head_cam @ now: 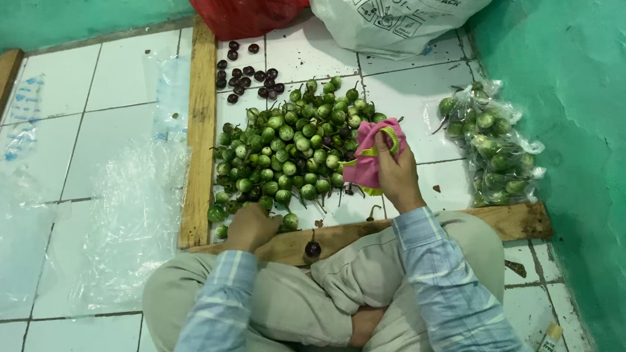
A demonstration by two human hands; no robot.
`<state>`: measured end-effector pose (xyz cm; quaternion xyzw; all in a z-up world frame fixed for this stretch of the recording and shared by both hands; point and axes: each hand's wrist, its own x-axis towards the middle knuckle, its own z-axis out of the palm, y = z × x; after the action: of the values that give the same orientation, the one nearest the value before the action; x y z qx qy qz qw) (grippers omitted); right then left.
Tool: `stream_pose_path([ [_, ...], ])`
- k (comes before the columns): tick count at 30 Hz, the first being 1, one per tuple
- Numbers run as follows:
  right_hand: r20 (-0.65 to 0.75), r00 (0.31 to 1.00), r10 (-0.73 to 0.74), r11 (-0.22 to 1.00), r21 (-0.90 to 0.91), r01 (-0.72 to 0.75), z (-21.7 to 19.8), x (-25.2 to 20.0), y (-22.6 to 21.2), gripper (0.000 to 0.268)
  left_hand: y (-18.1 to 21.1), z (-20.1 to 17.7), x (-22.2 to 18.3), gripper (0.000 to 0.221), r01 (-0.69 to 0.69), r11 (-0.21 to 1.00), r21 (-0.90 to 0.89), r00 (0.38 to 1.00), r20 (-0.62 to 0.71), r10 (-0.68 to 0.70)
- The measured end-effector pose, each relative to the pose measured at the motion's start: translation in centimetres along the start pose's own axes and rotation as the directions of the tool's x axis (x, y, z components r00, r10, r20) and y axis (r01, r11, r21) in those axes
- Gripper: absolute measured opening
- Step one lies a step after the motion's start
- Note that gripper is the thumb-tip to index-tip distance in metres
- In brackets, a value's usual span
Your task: Sorting small green vegetables and placing them into plastic bags for packaging.
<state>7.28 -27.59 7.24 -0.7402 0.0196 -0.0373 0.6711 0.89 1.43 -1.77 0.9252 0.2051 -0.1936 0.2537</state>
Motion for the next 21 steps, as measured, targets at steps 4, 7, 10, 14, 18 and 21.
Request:
stream_pose_path([
  [4,0.026,0.999,-0.027,1.0,-0.009,0.028,-0.1,1.2,2.1,0.04,0.1,-2.0,2.1,0.043,-0.05,0.998,0.042,0.996,0.079,0.046],
  [7,0.013,1.0,-0.011,0.999,-0.038,0.012,0.2,1.3,2.2,0.036,-0.9,0.0,3.9,0.04,-0.064,0.998,0.017,0.996,0.061,0.063],
  [10,0.011,1.0,-0.008,0.999,-0.048,0.008,0.2,1.7,2.3,0.034,1.0,0.5,3.7,0.029,-0.112,0.992,0.055,0.994,0.006,0.112],
  [14,0.011,0.999,-0.035,0.999,-0.009,0.035,1.0,1.7,2.0,0.029,3.4,2.2,3.5,0.026,-0.265,0.96,0.09,0.962,-0.044,0.27],
  [18,0.009,1.0,-0.01,1.0,0.003,0.01,1.2,1.3,1.0,0.031,4.0,5.1,5.3,0.035,-0.507,0.808,0.3,0.832,-0.075,0.55],
  [21,0.003,1.0,-0.012,1.0,0.018,0.012,1.1,1.7,2.5,0.028,4.4,6.7,6.2,0.035,-0.513,0.734,0.445,0.801,-0.059,0.595],
])
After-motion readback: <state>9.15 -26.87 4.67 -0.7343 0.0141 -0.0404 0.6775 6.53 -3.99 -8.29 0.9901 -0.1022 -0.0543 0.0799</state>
